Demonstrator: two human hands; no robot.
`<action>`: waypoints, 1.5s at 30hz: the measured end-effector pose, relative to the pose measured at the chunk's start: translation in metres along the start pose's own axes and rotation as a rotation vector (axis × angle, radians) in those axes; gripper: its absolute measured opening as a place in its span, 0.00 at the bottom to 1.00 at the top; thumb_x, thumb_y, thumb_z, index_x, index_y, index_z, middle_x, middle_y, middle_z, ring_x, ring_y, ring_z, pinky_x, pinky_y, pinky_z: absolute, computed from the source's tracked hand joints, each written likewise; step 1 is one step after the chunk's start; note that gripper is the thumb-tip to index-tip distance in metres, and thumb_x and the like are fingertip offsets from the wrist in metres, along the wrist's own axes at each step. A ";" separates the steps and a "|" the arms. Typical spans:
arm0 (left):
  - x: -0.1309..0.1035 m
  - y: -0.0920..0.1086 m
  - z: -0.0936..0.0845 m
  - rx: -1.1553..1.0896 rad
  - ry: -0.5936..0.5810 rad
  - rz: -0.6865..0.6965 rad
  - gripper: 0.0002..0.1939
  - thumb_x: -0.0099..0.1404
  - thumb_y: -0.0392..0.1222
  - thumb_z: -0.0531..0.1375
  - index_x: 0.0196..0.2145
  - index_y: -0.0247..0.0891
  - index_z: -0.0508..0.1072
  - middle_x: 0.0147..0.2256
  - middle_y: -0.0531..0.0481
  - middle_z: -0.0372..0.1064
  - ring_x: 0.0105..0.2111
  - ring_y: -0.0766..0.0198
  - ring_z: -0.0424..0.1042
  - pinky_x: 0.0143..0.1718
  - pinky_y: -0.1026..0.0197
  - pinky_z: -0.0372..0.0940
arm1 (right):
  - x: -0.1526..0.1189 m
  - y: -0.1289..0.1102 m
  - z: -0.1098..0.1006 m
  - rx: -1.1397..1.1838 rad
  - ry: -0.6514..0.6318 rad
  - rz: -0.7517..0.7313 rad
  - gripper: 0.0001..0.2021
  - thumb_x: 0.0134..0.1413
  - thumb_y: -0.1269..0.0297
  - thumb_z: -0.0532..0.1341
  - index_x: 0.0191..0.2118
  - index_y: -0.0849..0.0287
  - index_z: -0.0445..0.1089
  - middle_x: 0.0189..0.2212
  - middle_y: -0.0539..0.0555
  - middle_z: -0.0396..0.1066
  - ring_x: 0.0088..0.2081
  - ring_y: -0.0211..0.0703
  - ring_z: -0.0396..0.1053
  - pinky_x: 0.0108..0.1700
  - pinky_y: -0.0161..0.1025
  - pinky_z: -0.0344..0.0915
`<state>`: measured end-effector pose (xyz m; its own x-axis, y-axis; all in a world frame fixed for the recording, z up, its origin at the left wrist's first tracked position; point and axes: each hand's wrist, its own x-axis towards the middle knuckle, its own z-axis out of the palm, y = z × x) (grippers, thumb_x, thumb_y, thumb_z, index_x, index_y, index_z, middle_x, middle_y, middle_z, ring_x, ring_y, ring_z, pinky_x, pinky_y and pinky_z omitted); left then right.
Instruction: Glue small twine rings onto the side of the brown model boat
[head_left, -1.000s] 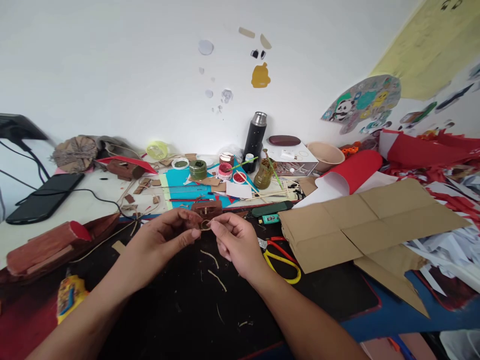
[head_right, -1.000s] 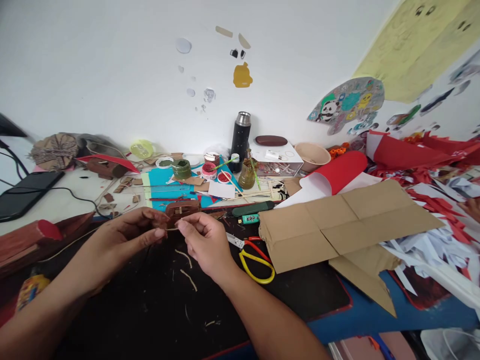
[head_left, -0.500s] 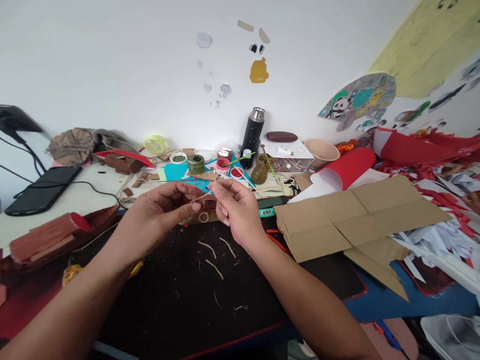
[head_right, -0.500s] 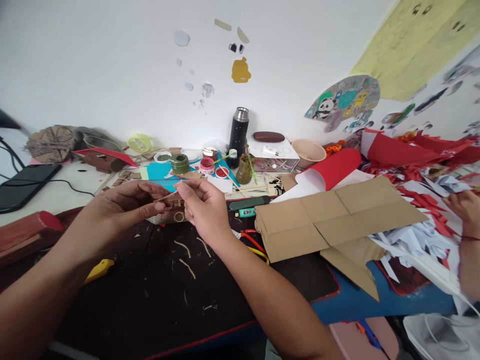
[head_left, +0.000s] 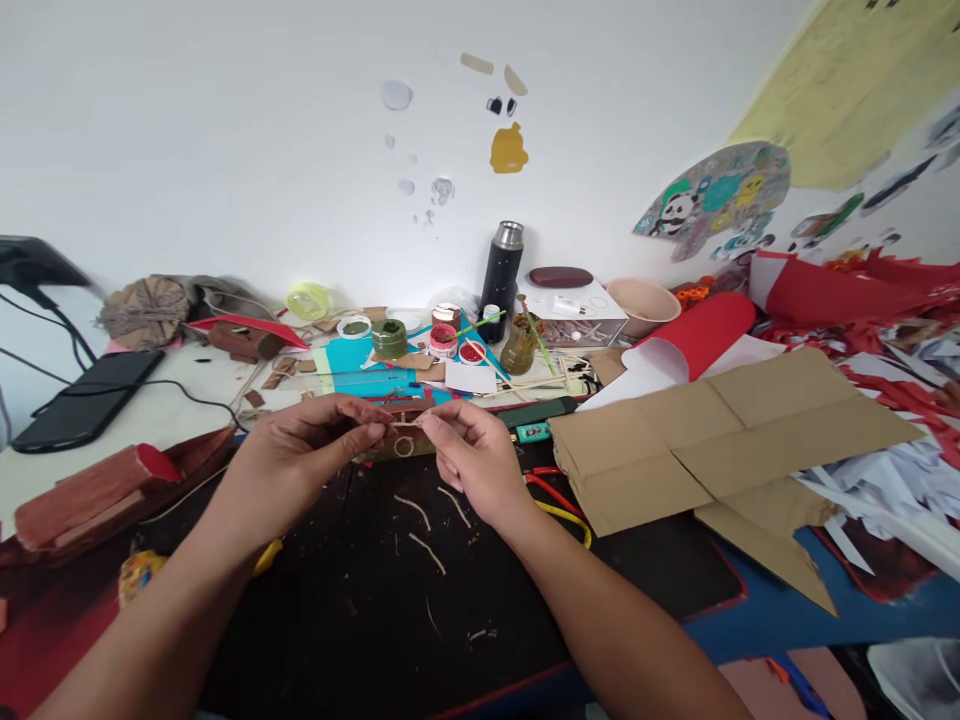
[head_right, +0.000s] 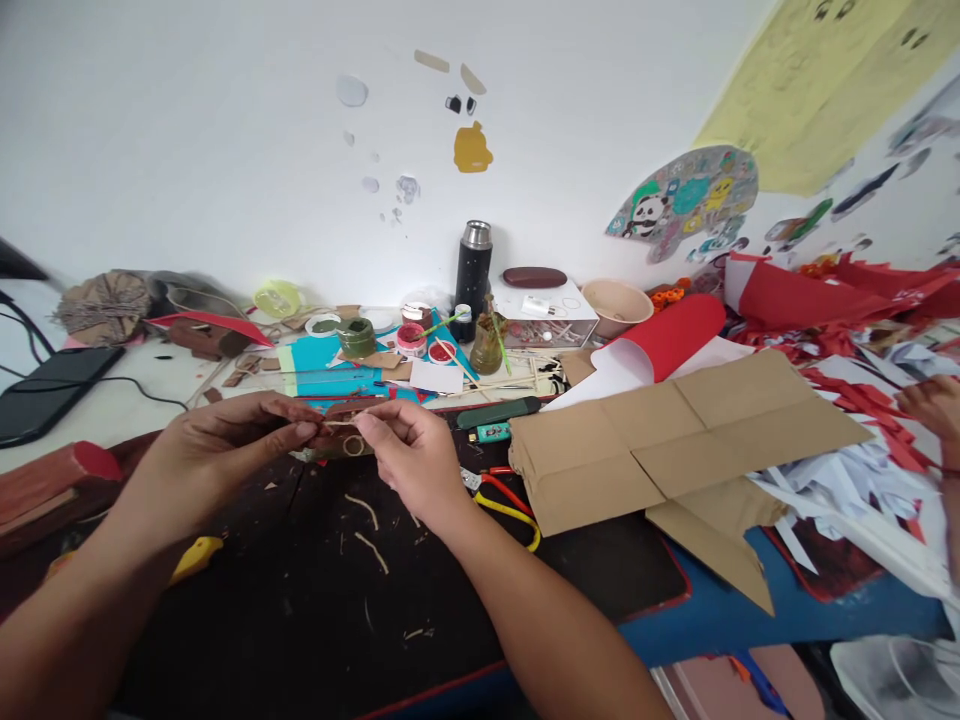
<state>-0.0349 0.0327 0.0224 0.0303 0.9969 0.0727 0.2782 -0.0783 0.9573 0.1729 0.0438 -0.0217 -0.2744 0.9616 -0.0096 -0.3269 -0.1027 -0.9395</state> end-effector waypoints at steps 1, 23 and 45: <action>-0.003 0.002 -0.004 0.052 -0.010 0.005 0.17 0.60 0.62 0.73 0.35 0.46 0.84 0.36 0.47 0.86 0.39 0.50 0.83 0.44 0.52 0.78 | -0.005 -0.001 -0.004 -0.059 -0.007 0.003 0.21 0.61 0.39 0.72 0.39 0.54 0.75 0.19 0.40 0.58 0.18 0.33 0.50 0.21 0.35 0.48; -0.068 -0.067 0.002 0.887 -0.336 0.400 0.17 0.78 0.49 0.57 0.35 0.44 0.83 0.35 0.45 0.82 0.38 0.47 0.77 0.46 0.48 0.70 | -0.064 -0.007 -0.038 -1.623 -0.238 0.130 0.06 0.74 0.61 0.67 0.48 0.56 0.80 0.35 0.56 0.85 0.40 0.53 0.82 0.38 0.42 0.59; -0.033 -0.015 0.006 -0.116 -0.306 -0.206 0.17 0.59 0.60 0.74 0.37 0.44 0.85 0.38 0.49 0.81 0.38 0.55 0.77 0.44 0.54 0.72 | -0.046 -0.016 -0.014 -0.474 -0.277 0.180 0.13 0.61 0.54 0.71 0.34 0.57 0.73 0.21 0.42 0.61 0.23 0.33 0.54 0.26 0.34 0.48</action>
<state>-0.0348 0.0006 0.0039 0.2746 0.9416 -0.1946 0.1982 0.1426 0.9697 0.2037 0.0046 -0.0113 -0.5357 0.8303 -0.1534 0.1703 -0.0717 -0.9828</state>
